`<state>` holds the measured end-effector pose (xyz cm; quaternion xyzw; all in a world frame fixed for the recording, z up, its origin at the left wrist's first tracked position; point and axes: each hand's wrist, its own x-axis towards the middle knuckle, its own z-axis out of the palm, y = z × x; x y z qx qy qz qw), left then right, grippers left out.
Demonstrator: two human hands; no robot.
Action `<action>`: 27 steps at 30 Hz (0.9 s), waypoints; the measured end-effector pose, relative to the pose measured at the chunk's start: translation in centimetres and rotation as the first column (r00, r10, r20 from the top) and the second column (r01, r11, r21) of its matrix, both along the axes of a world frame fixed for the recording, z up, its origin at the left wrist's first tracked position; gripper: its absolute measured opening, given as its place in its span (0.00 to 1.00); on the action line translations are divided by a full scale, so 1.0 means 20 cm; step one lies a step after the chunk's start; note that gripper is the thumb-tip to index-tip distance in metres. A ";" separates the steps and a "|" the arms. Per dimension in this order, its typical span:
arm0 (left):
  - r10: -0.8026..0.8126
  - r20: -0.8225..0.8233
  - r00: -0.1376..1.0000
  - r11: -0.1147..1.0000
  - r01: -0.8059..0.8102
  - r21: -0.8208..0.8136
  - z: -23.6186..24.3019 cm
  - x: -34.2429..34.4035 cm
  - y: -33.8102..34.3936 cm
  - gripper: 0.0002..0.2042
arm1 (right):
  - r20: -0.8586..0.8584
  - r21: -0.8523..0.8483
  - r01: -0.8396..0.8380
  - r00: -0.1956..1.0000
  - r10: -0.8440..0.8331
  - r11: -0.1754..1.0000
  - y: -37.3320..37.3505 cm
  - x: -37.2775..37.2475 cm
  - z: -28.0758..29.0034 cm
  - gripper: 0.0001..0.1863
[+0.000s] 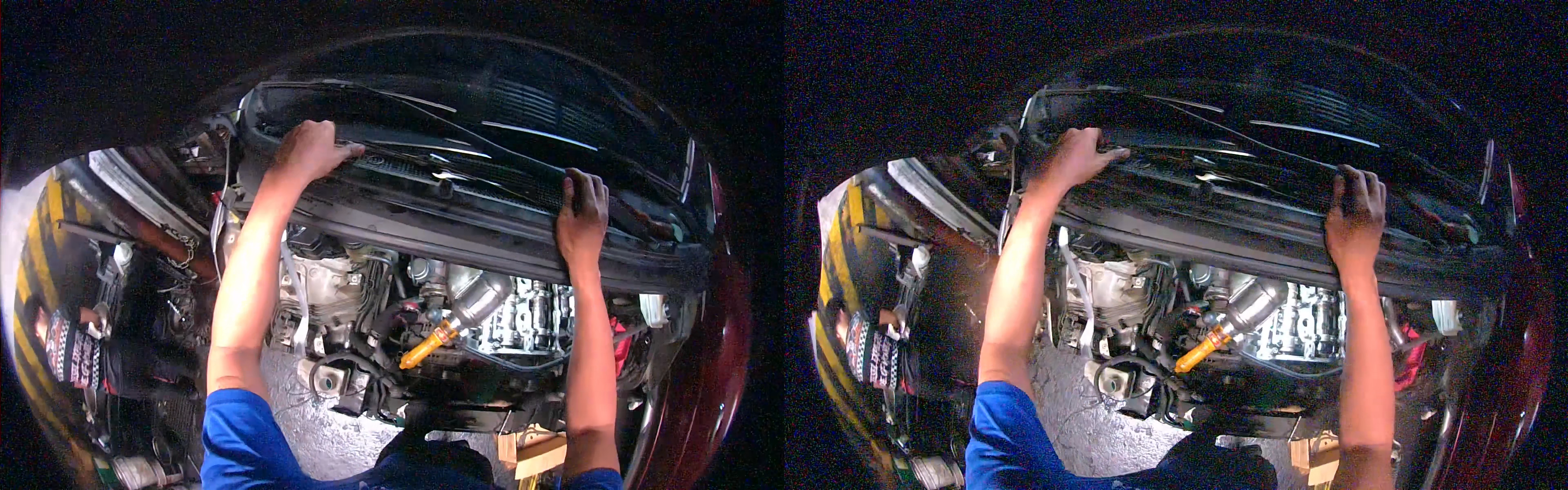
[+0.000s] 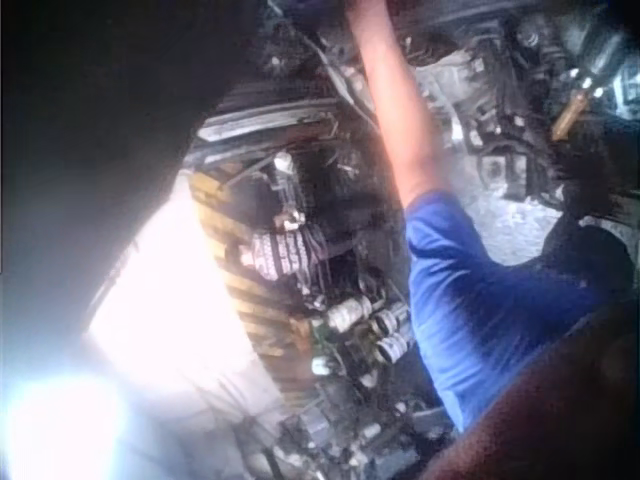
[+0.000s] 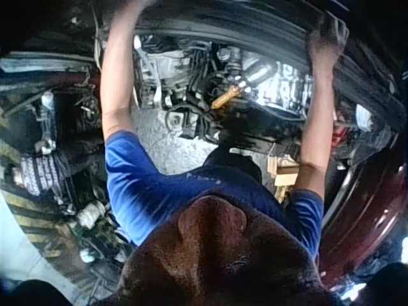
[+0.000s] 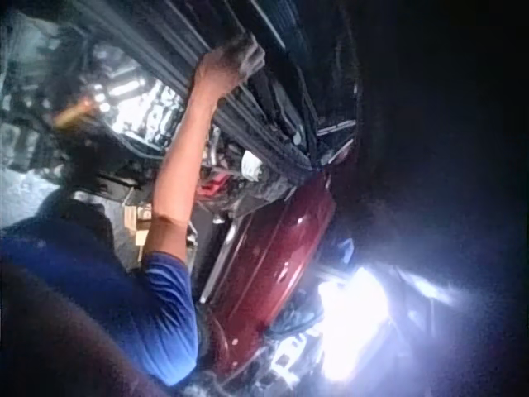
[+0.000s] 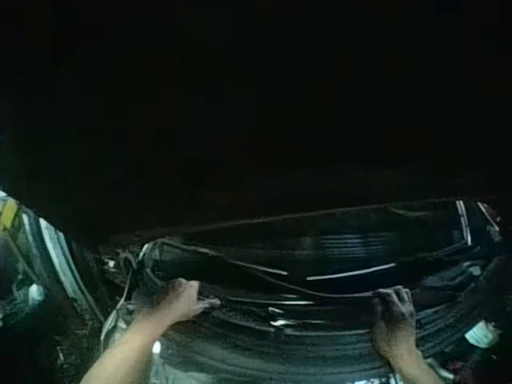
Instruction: The person uses a ratchet and socket to loosen and remove bolts from the engine block, occasionally moving a work light to illuminate the area.
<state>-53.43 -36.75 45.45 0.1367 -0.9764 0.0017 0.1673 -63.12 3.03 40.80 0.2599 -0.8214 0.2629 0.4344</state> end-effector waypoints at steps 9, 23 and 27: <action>-0.045 -0.072 0.996 0.979 0.058 0.196 0.00 -0.02 -0.08 0.27 | 0.033 -0.020 -0.023 0.999 0.024 1.000 -0.02 -0.01 0.01 0.06; 0.542 -0.205 0.815 -0.478 0.499 0.723 -0.42 0.78 0.88 0.18 | -0.002 -0.052 -0.096 0.995 0.096 0.994 0.10 -0.08 -0.07 0.13; 0.439 -0.186 0.879 -0.330 0.351 0.876 -0.83 1.12 1.18 0.16 | 0.238 -0.615 -0.206 0.872 0.428 0.762 0.28 0.09 -0.02 0.09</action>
